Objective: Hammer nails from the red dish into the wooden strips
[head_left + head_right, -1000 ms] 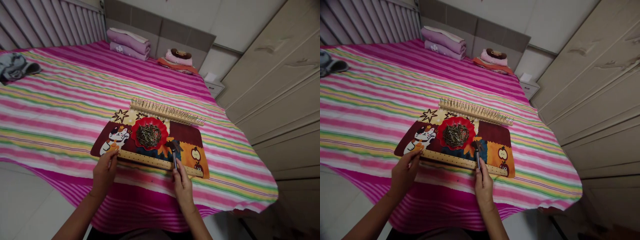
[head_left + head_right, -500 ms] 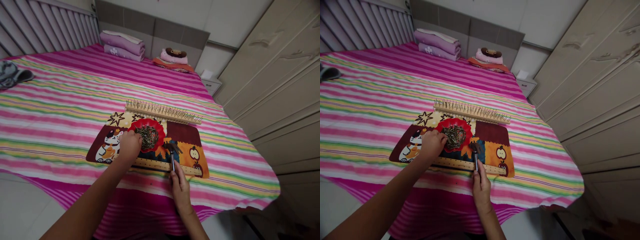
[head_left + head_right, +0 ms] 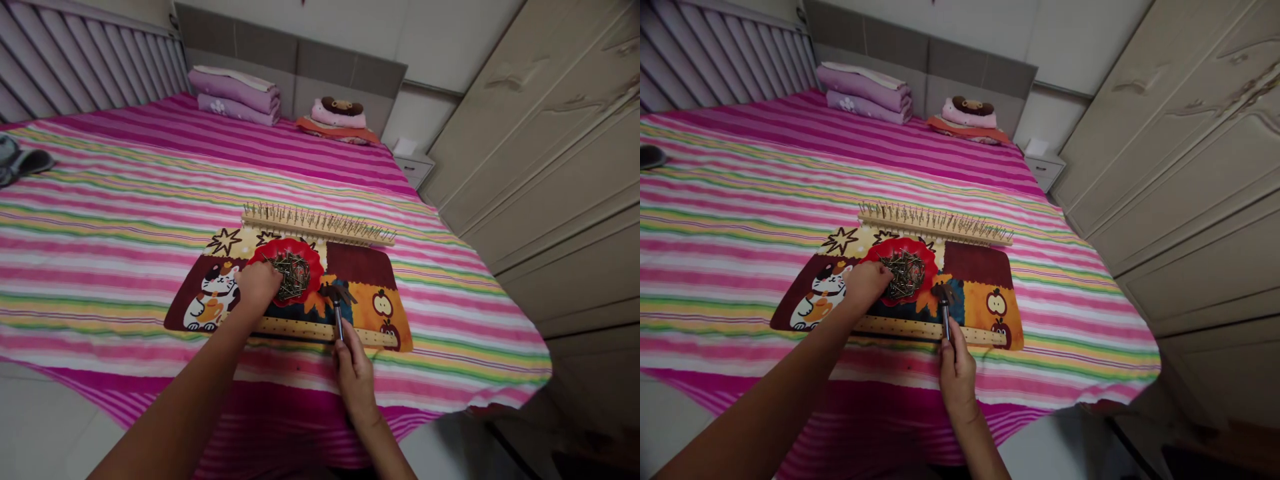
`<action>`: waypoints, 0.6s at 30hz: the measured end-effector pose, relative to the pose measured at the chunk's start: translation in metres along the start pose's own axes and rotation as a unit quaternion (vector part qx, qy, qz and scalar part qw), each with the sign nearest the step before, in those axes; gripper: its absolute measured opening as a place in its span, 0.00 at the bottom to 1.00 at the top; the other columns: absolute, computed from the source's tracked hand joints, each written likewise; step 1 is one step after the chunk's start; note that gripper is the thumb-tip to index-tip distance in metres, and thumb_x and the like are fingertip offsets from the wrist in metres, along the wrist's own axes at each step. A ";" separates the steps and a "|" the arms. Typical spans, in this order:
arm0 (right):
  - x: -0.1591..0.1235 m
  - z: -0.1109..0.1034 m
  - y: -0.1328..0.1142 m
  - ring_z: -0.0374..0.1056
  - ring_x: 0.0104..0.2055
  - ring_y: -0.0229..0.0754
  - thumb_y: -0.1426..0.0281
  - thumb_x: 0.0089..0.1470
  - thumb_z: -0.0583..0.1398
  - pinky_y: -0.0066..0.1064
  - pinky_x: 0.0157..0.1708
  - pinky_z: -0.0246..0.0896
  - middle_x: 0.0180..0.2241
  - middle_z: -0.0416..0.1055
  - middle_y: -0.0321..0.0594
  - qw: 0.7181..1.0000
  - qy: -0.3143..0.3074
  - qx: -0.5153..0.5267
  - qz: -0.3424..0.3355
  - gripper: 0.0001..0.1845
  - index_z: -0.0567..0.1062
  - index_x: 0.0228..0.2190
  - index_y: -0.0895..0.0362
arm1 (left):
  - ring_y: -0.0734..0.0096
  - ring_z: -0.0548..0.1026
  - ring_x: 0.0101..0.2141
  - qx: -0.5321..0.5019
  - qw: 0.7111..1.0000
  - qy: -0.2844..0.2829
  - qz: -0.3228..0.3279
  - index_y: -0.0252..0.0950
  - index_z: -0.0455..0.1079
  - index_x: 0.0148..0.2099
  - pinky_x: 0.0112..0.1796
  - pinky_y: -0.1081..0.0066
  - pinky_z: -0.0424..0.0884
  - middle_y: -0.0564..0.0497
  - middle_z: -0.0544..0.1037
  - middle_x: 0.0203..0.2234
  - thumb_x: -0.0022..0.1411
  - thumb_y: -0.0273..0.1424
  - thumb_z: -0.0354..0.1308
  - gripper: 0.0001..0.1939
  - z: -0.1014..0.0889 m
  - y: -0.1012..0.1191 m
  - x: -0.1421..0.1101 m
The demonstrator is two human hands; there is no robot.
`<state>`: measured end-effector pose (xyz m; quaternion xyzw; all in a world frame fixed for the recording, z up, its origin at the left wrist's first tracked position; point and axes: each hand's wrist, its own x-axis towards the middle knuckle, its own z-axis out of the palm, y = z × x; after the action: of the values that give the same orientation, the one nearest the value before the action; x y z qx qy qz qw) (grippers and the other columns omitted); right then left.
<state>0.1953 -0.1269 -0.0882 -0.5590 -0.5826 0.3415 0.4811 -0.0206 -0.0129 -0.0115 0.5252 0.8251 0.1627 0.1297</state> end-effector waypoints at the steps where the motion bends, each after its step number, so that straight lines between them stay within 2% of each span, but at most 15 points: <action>1: 0.000 0.000 0.000 0.72 0.37 0.40 0.63 0.59 0.53 0.30 0.38 0.68 0.43 0.76 0.43 1.000 -0.003 0.003 0.002 0.25 0.69 0.55 0.56 | 0.53 0.75 0.36 -0.084 0.996 -0.003 -0.020 0.35 0.74 0.26 0.40 0.58 0.64 0.42 0.78 0.28 0.51 0.32 0.55 0.08 -0.003 -0.003 0.001; 2: 0.001 0.000 0.000 0.72 0.38 0.40 0.63 0.59 0.53 0.30 0.38 0.68 0.43 0.76 0.43 1.000 -0.003 0.004 0.003 0.25 0.70 0.55 0.56 | 0.57 0.75 0.34 -0.187 0.982 -0.006 -0.039 0.35 0.73 0.25 0.38 0.61 0.65 0.45 0.78 0.26 0.49 0.32 0.57 0.07 -0.007 -0.007 0.002; 3: 0.001 0.000 0.000 0.72 0.39 0.41 0.63 0.58 0.53 0.30 0.39 0.68 0.44 0.76 0.43 1.000 -0.002 0.002 0.002 0.24 0.70 0.55 0.57 | 0.61 0.75 0.31 -0.297 0.953 -0.009 -0.057 0.35 0.72 0.24 0.36 0.65 0.66 0.47 0.77 0.24 0.47 0.33 0.59 0.06 -0.011 -0.011 0.002; 5: 0.001 0.000 0.001 0.72 0.41 0.41 0.62 0.58 0.53 0.30 0.40 0.67 0.45 0.75 0.44 1.000 0.007 -0.003 -0.001 0.24 0.71 0.53 0.57 | 0.69 0.74 0.28 -0.482 0.872 -0.023 -0.089 0.35 0.71 0.23 0.33 0.70 0.67 0.50 0.77 0.23 0.42 0.32 0.62 0.06 -0.022 -0.021 -0.002; 7: 0.001 0.000 0.002 0.72 0.39 0.41 0.62 0.57 0.53 0.29 0.38 0.67 0.43 0.76 0.44 1.000 0.008 -0.005 0.003 0.25 0.72 0.53 0.58 | 0.73 0.73 0.25 -0.580 0.804 -0.048 -0.118 0.34 0.71 0.25 0.29 0.74 0.68 0.52 0.76 0.22 0.37 0.31 0.65 0.09 -0.034 -0.030 -0.011; 9: 0.001 -0.001 0.003 0.71 0.34 0.39 0.62 0.57 0.53 0.28 0.35 0.67 0.38 0.77 0.43 1.000 0.001 -0.002 0.015 0.25 0.71 0.54 0.59 | 0.74 0.73 0.24 -0.617 0.774 -0.057 -0.128 0.33 0.71 0.26 0.27 0.75 0.68 0.52 0.76 0.21 0.35 0.32 0.67 0.13 -0.045 -0.040 -0.024; 12: 0.000 -0.001 0.003 0.70 0.30 0.38 0.62 0.57 0.54 0.28 0.32 0.67 0.34 0.76 0.40 1.000 -0.002 0.005 0.029 0.26 0.70 0.55 0.58 | 0.75 0.74 0.24 -0.627 0.771 -0.007 -0.111 0.33 0.71 0.28 0.27 0.75 0.69 0.53 0.75 0.21 0.35 0.34 0.68 0.16 -0.055 -0.056 -0.045; 16: -0.001 -0.001 0.003 0.69 0.31 0.39 0.61 0.57 0.54 0.29 0.31 0.66 0.32 0.76 0.39 1.000 0.001 -0.003 0.030 0.26 0.69 0.55 0.56 | 0.73 0.74 0.25 -0.584 0.801 0.092 -0.100 0.35 0.72 0.28 0.29 0.71 0.71 0.53 0.76 0.22 0.36 0.36 0.68 0.16 -0.052 -0.083 -0.070; 18: -0.001 -0.001 0.003 0.69 0.30 0.38 0.62 0.58 0.54 0.29 0.31 0.66 0.31 0.75 0.39 1.000 0.007 -0.011 0.018 0.25 0.70 0.55 0.56 | 0.71 0.74 0.27 -0.557 0.818 0.113 -0.091 0.35 0.72 0.29 0.32 0.69 0.72 0.53 0.77 0.24 0.38 0.37 0.68 0.15 -0.044 -0.096 -0.080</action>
<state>0.1969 -0.1275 -0.0909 -0.5768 -0.5733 0.3397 0.4725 -0.0839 -0.1297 -0.0066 0.2635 0.6470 0.6400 0.3199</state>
